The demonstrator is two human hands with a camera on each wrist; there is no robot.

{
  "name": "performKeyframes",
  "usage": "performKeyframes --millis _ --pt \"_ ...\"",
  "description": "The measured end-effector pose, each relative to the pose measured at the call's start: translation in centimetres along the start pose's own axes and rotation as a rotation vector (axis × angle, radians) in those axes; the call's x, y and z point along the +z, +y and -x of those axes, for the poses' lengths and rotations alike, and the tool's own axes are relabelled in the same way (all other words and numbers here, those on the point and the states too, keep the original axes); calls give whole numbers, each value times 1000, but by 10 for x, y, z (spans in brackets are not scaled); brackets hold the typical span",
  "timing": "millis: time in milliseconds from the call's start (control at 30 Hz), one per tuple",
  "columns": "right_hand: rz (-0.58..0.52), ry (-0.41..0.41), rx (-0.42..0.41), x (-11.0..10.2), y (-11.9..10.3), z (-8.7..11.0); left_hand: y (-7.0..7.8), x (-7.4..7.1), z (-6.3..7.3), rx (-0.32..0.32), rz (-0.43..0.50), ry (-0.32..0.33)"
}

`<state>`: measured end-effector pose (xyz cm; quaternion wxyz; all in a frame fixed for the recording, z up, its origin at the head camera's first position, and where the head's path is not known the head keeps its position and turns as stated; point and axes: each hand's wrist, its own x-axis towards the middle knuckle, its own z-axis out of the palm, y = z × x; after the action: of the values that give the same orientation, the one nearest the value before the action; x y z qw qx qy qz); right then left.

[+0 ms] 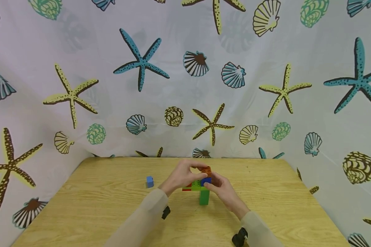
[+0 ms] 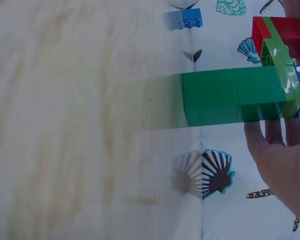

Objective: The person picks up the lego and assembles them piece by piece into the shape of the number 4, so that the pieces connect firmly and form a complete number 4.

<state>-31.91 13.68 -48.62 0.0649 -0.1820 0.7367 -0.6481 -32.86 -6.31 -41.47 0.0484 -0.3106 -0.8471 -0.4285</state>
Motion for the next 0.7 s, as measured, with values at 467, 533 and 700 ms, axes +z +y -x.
performKeyframes --millis 467,533,700 --pt "-4 -10 0 3 3 1 -2 1 6 8 5 8" --pt "-7 -3 -6 4 2 1 -3 1 5 -4 2 0" --pt "7 15 -21 4 1 0 -2 -1 2 16 -27 -19"
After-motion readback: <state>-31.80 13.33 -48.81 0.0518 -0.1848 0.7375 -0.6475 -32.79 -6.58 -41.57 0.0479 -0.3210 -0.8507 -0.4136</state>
